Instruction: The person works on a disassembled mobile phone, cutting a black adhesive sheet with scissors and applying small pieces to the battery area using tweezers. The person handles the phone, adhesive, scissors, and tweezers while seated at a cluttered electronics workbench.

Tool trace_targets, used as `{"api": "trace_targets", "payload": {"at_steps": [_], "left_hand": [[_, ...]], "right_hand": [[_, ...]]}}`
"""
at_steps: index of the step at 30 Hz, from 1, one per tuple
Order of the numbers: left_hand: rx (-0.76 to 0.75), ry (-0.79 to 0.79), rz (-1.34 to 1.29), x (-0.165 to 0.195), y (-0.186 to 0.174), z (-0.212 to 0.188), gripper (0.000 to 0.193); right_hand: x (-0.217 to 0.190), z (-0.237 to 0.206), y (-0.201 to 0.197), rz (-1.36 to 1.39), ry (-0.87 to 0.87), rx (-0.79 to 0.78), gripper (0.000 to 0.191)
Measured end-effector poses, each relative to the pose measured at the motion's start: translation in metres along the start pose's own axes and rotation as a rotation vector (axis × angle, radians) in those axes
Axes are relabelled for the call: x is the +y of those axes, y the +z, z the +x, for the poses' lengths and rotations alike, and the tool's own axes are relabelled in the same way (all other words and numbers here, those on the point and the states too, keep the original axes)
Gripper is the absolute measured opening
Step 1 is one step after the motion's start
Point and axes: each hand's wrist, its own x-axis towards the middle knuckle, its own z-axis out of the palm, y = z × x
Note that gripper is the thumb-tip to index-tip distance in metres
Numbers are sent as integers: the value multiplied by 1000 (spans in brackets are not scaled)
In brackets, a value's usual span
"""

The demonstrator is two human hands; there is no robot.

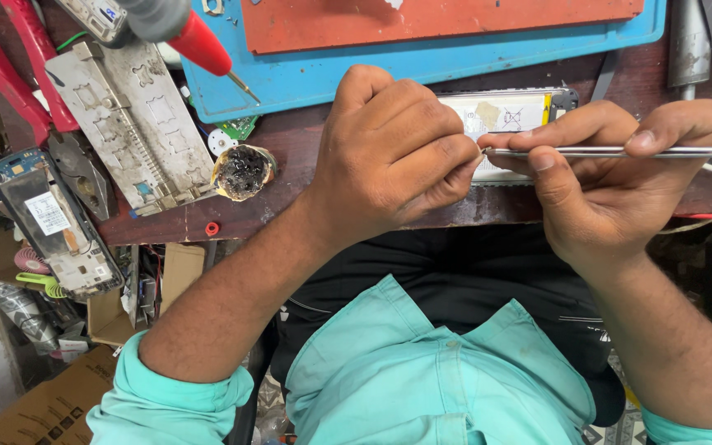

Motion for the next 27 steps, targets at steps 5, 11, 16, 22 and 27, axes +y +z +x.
{"api": "trace_targets", "payload": {"at_steps": [5, 11, 16, 22, 27], "left_hand": [[-1, 3, 2, 0, 0, 0, 11], [2, 5, 1, 0, 1, -1, 11], [4, 2, 2, 0, 1, -1, 11], [-2, 1, 4, 1, 1, -2, 11], [-6, 1, 4, 0, 0, -2, 11]], "right_hand": [[-1, -1, 1, 9, 9, 8, 39], [1, 0, 1, 14, 1, 9, 40], [0, -1, 2, 11, 13, 13, 40], [-2, -1, 3, 12, 19, 17, 42], [-2, 0, 3, 4, 16, 12, 45]]}}
